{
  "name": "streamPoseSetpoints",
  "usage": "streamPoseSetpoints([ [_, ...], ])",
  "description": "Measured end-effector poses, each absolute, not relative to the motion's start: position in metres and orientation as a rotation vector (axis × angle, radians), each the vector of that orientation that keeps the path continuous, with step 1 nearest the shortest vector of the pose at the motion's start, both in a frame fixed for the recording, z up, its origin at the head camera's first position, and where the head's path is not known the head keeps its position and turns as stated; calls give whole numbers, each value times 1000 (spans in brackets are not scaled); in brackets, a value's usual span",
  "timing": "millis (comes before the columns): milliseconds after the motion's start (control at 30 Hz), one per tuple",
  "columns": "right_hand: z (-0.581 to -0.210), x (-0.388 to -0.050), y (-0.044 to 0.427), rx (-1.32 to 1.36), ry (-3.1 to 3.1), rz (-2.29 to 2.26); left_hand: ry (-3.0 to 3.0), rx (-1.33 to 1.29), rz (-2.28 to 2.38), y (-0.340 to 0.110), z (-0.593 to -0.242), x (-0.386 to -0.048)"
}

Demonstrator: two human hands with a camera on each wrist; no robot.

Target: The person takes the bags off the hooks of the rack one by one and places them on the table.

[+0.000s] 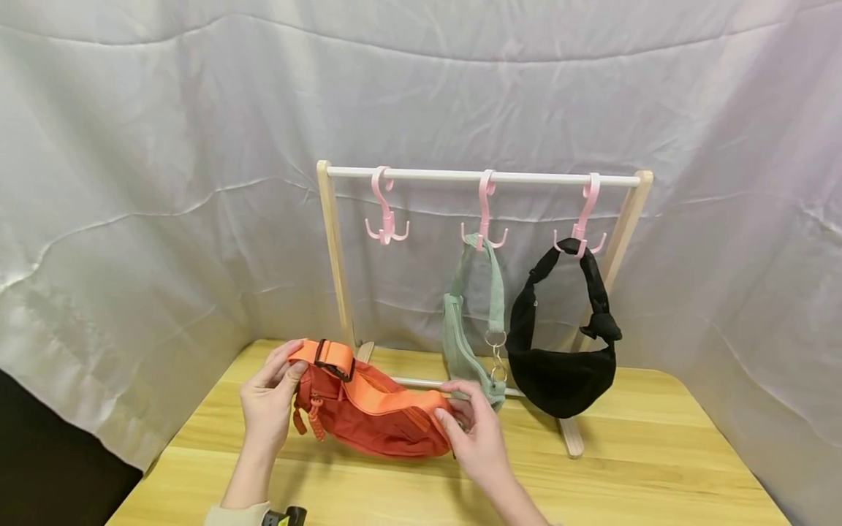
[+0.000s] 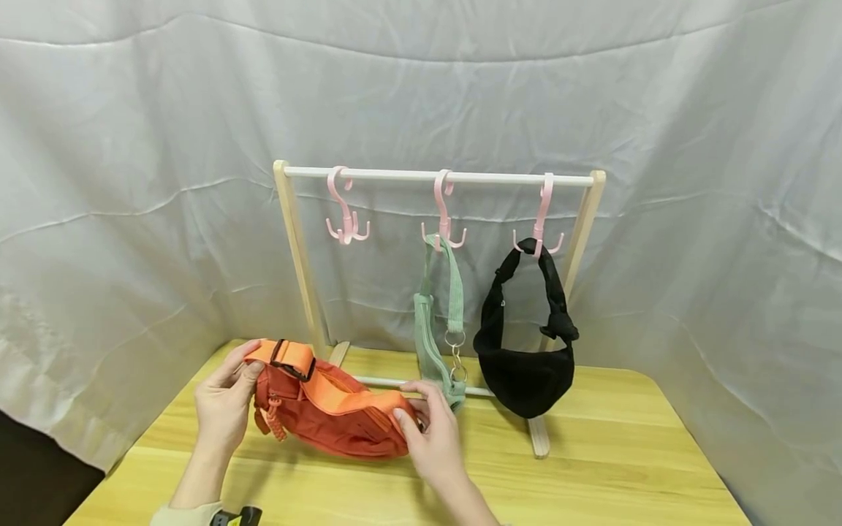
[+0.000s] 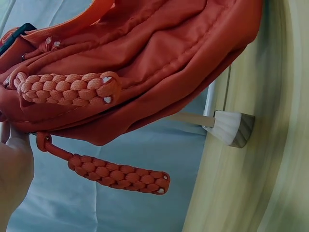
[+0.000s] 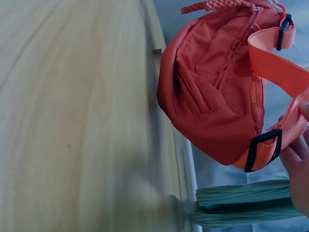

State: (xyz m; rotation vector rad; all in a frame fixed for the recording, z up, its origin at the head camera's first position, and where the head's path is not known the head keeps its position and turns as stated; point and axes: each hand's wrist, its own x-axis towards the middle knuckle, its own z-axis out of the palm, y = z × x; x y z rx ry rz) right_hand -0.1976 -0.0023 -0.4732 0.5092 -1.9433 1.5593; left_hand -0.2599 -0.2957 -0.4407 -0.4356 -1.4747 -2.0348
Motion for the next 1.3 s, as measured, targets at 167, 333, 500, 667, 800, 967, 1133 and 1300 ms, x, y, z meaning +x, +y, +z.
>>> streamPoseSetpoints([
  [167, -478, -198, -6, 546, -1953, 1531, -1493, -421, -2019, -297, -443, -263],
  [333, -481, -198, -7, 492, -2079, 1409, -1492, -399, -2017, -299, -444, -265],
  [500, -486, -199, -6, 398, -2215, 1384, -1515, -379, -2004, -301, -444, -267],
  [667, -491, -199, -4, 398, -2312, 1396, -1551, -336, -1982, -303, -446, -268],
  [800, -493, -198, -4, 401, -2380, 1368, -1575, -320, -1965, -304, -449, -269],
  [967, -496, -198, -3, 408, -2447, 1313, -1570, -339, -1963, -305, -453, -270],
  [1133, -499, -199, -3, 420, -2438, 1313, -1555, -367, -1964, -307, -455, -271],
  [1300, -501, -200, -4, 403, -2416, 1325, -1549, -435, -1934, -312, -454, -272],
])
